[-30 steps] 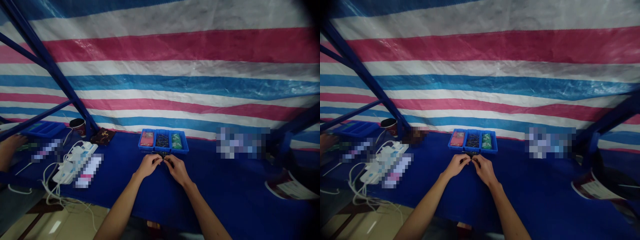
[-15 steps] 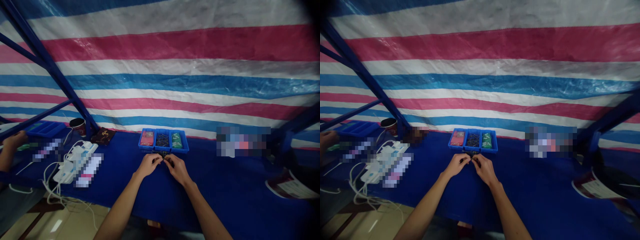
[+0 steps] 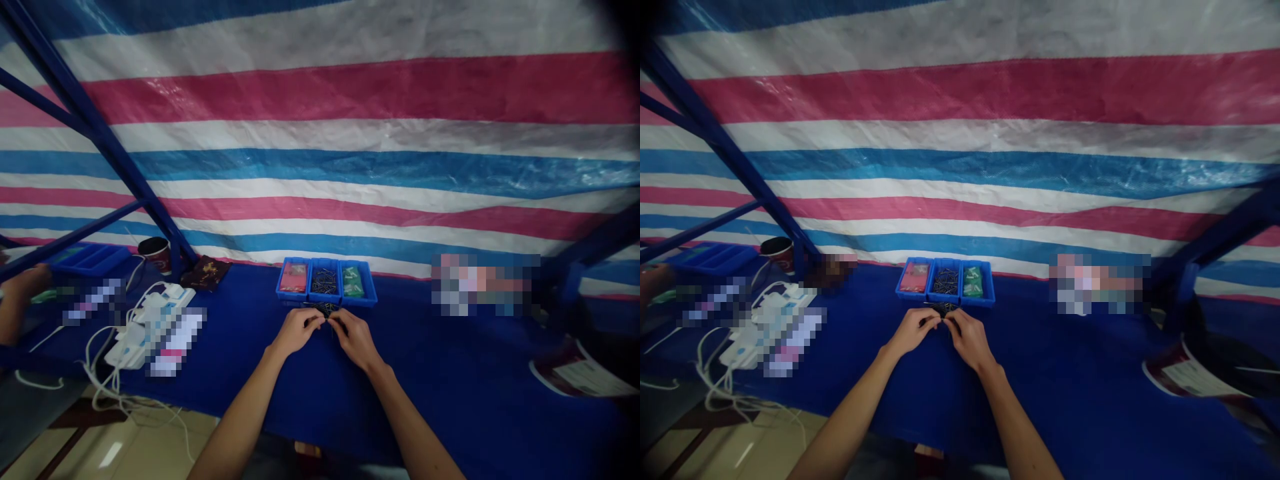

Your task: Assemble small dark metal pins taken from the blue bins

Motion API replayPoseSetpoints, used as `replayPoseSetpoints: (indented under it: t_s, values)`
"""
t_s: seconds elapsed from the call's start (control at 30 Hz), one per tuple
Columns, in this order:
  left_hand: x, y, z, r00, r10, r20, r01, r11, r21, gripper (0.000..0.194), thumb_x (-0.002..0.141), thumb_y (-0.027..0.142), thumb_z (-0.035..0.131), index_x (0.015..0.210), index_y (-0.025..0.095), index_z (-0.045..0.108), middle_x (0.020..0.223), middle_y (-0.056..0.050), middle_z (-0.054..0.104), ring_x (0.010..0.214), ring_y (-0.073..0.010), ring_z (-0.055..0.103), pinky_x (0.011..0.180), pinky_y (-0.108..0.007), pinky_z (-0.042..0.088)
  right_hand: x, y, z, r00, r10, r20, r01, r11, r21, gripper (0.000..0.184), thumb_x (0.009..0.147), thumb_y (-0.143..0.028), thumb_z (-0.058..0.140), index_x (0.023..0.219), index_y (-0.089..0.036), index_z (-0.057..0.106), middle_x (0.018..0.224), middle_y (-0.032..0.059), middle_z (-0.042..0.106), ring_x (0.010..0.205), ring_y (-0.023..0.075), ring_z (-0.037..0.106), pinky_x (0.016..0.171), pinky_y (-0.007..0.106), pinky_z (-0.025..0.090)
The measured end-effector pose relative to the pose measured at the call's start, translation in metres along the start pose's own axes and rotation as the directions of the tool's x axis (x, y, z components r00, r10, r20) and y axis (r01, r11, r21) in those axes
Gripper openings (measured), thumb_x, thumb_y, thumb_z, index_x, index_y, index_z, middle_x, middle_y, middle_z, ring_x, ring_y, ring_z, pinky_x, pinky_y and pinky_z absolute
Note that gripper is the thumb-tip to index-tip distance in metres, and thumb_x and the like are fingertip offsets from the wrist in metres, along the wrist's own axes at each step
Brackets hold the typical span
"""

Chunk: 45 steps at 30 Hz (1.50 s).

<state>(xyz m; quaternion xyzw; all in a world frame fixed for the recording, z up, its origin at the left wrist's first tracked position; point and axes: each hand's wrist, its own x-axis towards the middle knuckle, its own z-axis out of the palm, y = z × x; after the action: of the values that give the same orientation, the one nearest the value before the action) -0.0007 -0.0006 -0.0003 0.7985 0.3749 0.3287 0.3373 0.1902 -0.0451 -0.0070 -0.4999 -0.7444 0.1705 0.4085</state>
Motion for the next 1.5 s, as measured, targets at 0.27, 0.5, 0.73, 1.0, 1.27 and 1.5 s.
replayPoseSetpoints:
  t_s: [0.27,0.5,0.73,1.0,1.27,1.5]
  values:
    - [0.0001,0.0004,-0.0004,1.0,0.005,0.006,-0.005,1.0,-0.008,0.025,0.098,0.03,0.055,0.084,0.017,0.071,0.075,-0.001,0.071,0.07,-0.0143,0.064,0.07,-0.022,0.044,-0.0002,0.0011,-0.0005,1.0,0.012,0.027,-0.012,1.0,-0.013,0.029,0.105,-0.033,0.04,0.091,-0.022,0.063,0.081,0.0029,0.064,0.07,0.0168,0.061,0.068,0.028,0.045]
    - [0.0004,0.0008,-0.0006,1.0,-0.017,0.008,0.017,1.0,0.003,0.03,0.099,0.036,0.052,0.085,0.017,0.072,0.074,-0.002,0.071,0.069,-0.0149,0.064,0.069,-0.023,0.045,-0.001,0.002,0.0014,1.0,0.014,-0.021,-0.013,1.0,0.011,0.016,0.099,-0.033,0.052,0.103,-0.023,0.064,0.085,0.0033,0.067,0.069,0.0173,0.062,0.065,0.028,0.047]
    - [0.0003,0.0009,-0.0006,1.0,-0.014,0.007,0.014,1.0,0.0,0.028,0.098,0.034,0.053,0.086,0.017,0.073,0.074,-0.002,0.071,0.07,-0.0152,0.064,0.071,-0.023,0.046,0.0006,-0.0012,-0.0009,1.0,-0.012,-0.004,0.012,1.0,0.02,0.022,0.103,-0.03,0.045,0.096,-0.023,0.065,0.088,0.0046,0.066,0.076,0.0183,0.064,0.071,0.029,0.048]
    - [0.0006,0.0007,-0.0003,1.0,-0.011,0.001,0.011,1.0,-0.009,0.027,0.098,0.032,0.054,0.085,0.017,0.072,0.073,-0.002,0.071,0.068,-0.0145,0.064,0.069,-0.023,0.045,-0.0006,0.0006,-0.0003,1.0,0.012,0.022,-0.012,1.0,0.0,0.026,0.104,-0.033,0.045,0.093,-0.023,0.067,0.083,0.0034,0.066,0.071,0.0173,0.063,0.069,0.028,0.048]
    - [0.0004,0.0024,-0.0009,0.999,-0.036,0.003,0.036,0.999,0.01,0.03,0.098,0.035,0.052,0.082,0.017,0.07,0.072,-0.001,0.07,0.067,-0.0143,0.062,0.067,-0.023,0.043,0.0002,0.0023,0.0016,1.0,-0.005,-0.023,0.005,0.999,0.036,0.022,0.101,-0.032,0.048,0.098,-0.024,0.069,0.087,0.0042,0.068,0.075,0.0186,0.066,0.07,0.029,0.05]
    - [0.0007,0.0016,-0.0008,1.0,-0.019,0.001,0.019,1.0,-0.004,0.029,0.098,0.033,0.053,0.081,0.017,0.07,0.072,-0.001,0.07,0.067,-0.0142,0.063,0.067,-0.022,0.043,-0.0001,0.0008,0.0005,1.0,-0.003,0.008,0.003,0.999,-0.04,0.029,0.104,-0.033,0.044,0.087,-0.023,0.065,0.08,0.0032,0.064,0.07,0.0172,0.062,0.067,0.027,0.045]
